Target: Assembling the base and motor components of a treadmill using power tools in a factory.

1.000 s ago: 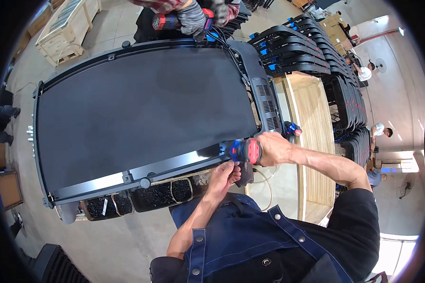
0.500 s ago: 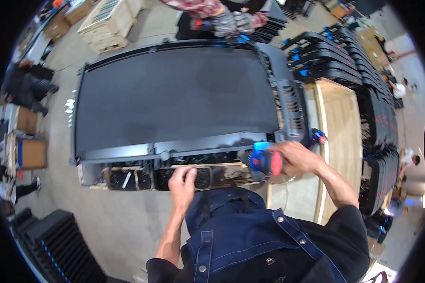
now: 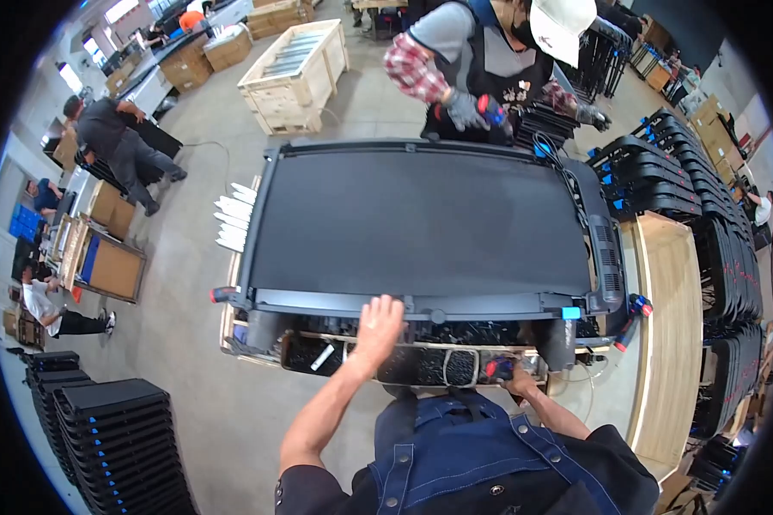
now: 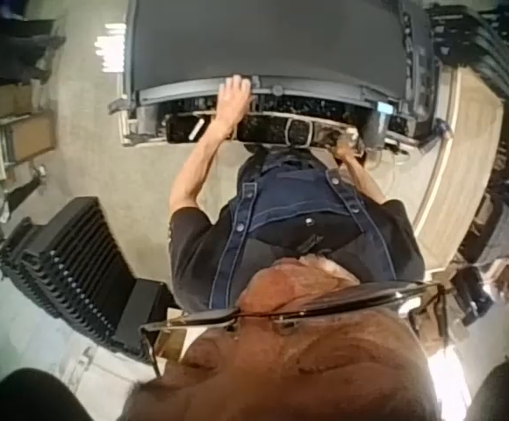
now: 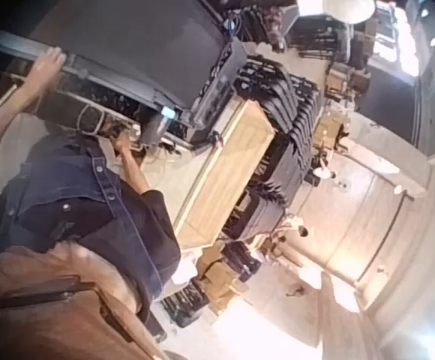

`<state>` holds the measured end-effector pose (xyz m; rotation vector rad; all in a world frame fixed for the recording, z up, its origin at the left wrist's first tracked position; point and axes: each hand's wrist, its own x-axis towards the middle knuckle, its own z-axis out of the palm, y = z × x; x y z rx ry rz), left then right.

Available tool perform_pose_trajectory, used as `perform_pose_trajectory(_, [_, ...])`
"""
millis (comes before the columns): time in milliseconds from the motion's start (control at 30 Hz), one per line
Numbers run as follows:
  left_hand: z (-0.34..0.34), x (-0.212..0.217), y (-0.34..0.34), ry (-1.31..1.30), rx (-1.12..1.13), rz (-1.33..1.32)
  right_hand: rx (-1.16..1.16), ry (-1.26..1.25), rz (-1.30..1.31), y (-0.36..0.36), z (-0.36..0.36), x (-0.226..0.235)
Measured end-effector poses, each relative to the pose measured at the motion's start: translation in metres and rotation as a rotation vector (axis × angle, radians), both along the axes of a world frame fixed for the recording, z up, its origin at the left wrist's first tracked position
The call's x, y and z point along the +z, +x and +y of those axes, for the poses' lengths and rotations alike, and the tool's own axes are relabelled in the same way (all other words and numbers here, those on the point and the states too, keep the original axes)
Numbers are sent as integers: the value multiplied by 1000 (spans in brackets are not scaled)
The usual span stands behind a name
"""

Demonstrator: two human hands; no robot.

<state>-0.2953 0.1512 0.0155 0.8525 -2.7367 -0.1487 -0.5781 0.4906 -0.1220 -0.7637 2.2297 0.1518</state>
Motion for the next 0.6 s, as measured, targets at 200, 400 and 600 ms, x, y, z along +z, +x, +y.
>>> perform_pose_trajectory(200, [-20, 17, -3, -118, -135, 3, -286, -40, 78, 31, 3, -96])
perform_pose_trajectory(400, [-27, 6, 1, -189, -168, 3, -265, -366, 48, 53, -45, -81])
perform_pose_trajectory(600, [-21, 17, 1, -104, -112, -49, -749, -547, -1204, 48, -197, -48])
